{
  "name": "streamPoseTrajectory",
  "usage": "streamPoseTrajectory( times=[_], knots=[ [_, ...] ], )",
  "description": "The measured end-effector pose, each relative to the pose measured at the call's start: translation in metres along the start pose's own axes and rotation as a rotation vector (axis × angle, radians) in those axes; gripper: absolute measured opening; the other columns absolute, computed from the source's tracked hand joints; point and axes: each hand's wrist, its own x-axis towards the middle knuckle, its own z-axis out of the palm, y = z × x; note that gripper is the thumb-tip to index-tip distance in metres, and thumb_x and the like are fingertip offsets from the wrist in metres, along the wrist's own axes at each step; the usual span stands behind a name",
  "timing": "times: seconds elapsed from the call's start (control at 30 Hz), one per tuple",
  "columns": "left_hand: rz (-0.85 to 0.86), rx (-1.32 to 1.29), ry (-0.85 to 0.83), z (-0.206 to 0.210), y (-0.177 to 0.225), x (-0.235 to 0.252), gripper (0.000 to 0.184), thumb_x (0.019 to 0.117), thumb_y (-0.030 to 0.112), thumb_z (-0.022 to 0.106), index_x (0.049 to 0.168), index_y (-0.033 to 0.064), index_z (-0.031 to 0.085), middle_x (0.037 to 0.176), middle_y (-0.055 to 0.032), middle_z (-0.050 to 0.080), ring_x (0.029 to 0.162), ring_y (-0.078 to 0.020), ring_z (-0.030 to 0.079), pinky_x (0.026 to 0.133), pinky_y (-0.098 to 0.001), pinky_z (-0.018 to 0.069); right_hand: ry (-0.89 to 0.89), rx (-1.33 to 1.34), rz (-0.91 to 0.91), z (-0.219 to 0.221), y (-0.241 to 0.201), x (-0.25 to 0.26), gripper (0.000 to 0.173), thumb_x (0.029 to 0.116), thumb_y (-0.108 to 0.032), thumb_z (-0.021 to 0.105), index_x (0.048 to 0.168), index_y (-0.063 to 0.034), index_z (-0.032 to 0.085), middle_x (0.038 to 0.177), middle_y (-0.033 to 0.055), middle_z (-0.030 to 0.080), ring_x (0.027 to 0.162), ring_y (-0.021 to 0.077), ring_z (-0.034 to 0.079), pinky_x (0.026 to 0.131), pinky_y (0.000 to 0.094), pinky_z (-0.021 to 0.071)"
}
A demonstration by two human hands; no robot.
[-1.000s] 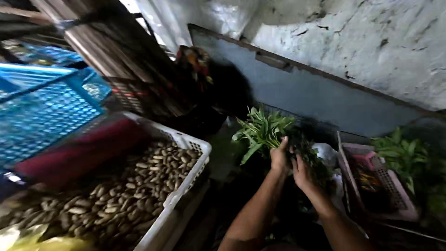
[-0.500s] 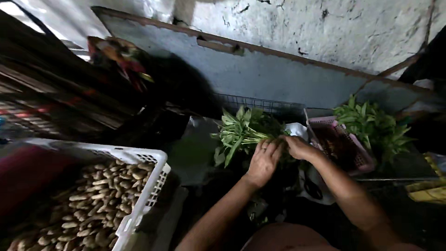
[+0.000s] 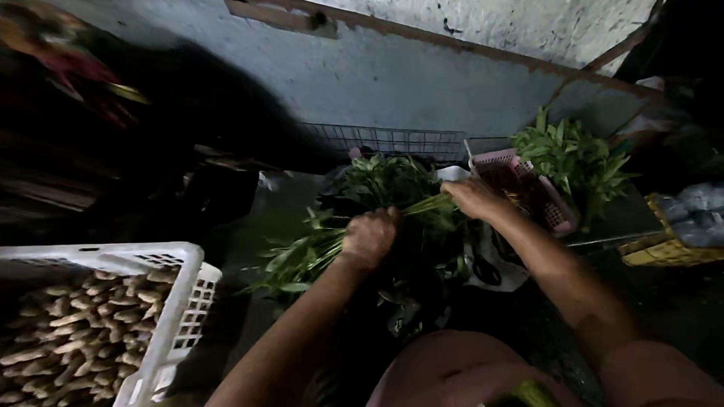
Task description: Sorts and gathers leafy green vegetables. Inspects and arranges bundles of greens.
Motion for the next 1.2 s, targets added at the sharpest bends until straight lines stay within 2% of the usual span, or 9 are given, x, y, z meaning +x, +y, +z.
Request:
streamPoseTrajectory(
  times=[0.1, 0.2, 0.37, 0.53, 0.77, 0.87, 0.9, 1.1, 1.2],
  knots=[
    [-0.218, -0.075, -0.101, 0.002, -0.025, 0.007, 0.026, 0.0999, 0.012, 0.059, 0.125, 0.0054, 0.058, 0.112, -0.0228, 0.067, 0.1, -0.0466, 0.068, 0.076, -0.0636, 0.0559, 0.088, 0.052, 0.221, 0.013, 0.006, -0.013, 0.054, 0.0946, -0.023, 0.073, 0.145, -0.0161, 0.055, 0.145, 0.0214, 0.053, 0.135, 0.0444, 0.048, 0.105, 0.0649, 0.0441],
    [-0.338, -0.216, -0.151, 0.007, -0.045, 0.014, 0.027, 0.1019, 0.019, 0.059, 0.124, 0.0033, 0.058, 0.106, -0.0274, 0.068, 0.098, -0.051, 0.068, 0.076, -0.0691, 0.0538, -0.052, 0.194, 0.388, 0.05, -0.009, -0.047, 0.032, 0.1029, -0.024, 0.06, 0.13, -0.0067, 0.061, 0.127, 0.0224, 0.064, 0.116, 0.0422, 0.064, 0.095, 0.0625, 0.053],
    [-0.219, -0.564, -0.093, 0.014, -0.067, 0.026, 0.034, 0.1104, 0.028, 0.045, 0.125, 0.0023, 0.061, 0.109, -0.0278, 0.068, 0.103, -0.0483, 0.067, 0.087, -0.069, 0.0515, -0.547, 0.189, 0.69, 0.119, -0.027, -0.106, 0.039, 0.1026, -0.02, 0.054, 0.132, 0.0044, 0.06, 0.131, 0.0281, 0.062, 0.122, 0.0454, 0.061, 0.101, 0.0643, 0.049],
    [-0.077, -0.833, -0.14, 0.023, -0.065, 0.042, 0.036, 0.1114, 0.029, 0.044, 0.121, 0.0007, 0.064, 0.106, -0.0232, 0.067, 0.099, -0.0383, 0.066, 0.09, -0.0619, 0.051, -0.432, 0.195, 0.835, 0.158, -0.007, -0.13, 0.052, 0.1042, -0.046, 0.044, 0.13, -0.0048, 0.065, 0.123, 0.0236, 0.068, 0.116, 0.0426, 0.065, 0.096, 0.066, 0.0505],
    [-0.071, -0.927, -0.257, 0.051, -0.049, 0.06, 0.038, 0.1119, 0.03, 0.042, 0.121, -0.0022, 0.061, 0.102, -0.0231, 0.065, 0.093, -0.0355, 0.064, 0.087, -0.0567, 0.0514, -0.528, 0.406, 0.963, 0.145, 0.015, -0.138, 0.067, 0.0982, -0.056, 0.058, 0.125, 0.0049, 0.065, 0.132, 0.0261, 0.062, 0.126, 0.0408, 0.059, 0.105, 0.0617, 0.0456],
    [-0.068, -0.907, -0.279, 0.055, -0.048, 0.064, 0.038, 0.1121, 0.029, 0.041, 0.119, -0.002, 0.062, 0.101, -0.0229, 0.064, 0.092, -0.0362, 0.063, 0.086, -0.0581, 0.0505, -0.389, 0.708, 1.075, 0.142, 0.016, -0.153, 0.056, 0.099, -0.046, 0.064, 0.125, 0.0032, 0.063, 0.114, 0.0203, 0.068, 0.101, 0.0303, 0.068, 0.091, 0.0501, 0.0551],
    [-0.067, -0.904, -0.283, 0.055, -0.048, 0.065, 0.038, 0.1121, 0.029, 0.041, 0.118, -0.0021, 0.062, 0.101, -0.0231, 0.064, 0.093, -0.0366, 0.063, 0.086, -0.0586, 0.0501, -0.349, 0.805, 1.072, 0.139, 0.014, -0.157, 0.051, 0.1018, -0.043, 0.062, 0.124, 0.0029, 0.063, 0.107, 0.018, 0.068, 0.092, 0.0267, 0.068, 0.085, 0.0459, 0.0565],
    [-0.052, -0.927, -0.331, 0.06, -0.035, 0.076, 0.038, 0.1122, 0.028, 0.041, 0.117, -0.0034, 0.062, 0.103, -0.0235, 0.064, 0.094, -0.0357, 0.063, 0.087, -0.0567, 0.0499, -0.402, 1.018, 0.727, 0.098, -0.025, -0.157, 0.057, 0.102, -0.033, 0.064, 0.146, -0.003, 0.043, 0.119, 0.0156, 0.063, 0.096, 0.0197, 0.063, 0.086, 0.038, 0.0536],
    [-0.013, -0.953, -0.368, 0.053, -0.019, 0.079, 0.041, 0.112, 0.03, 0.042, 0.122, -0.0028, 0.063, 0.111, -0.024, 0.065, 0.101, -0.0356, 0.064, 0.092, -0.0567, 0.0499, -0.341, 1.144, 0.568, 0.083, -0.038, -0.139, 0.057, 0.0993, -0.019, 0.066, 0.147, -0.0023, 0.041, 0.114, 0.0103, 0.062, 0.092, 0.011, 0.061, 0.082, 0.0281, 0.053]
  ],
)
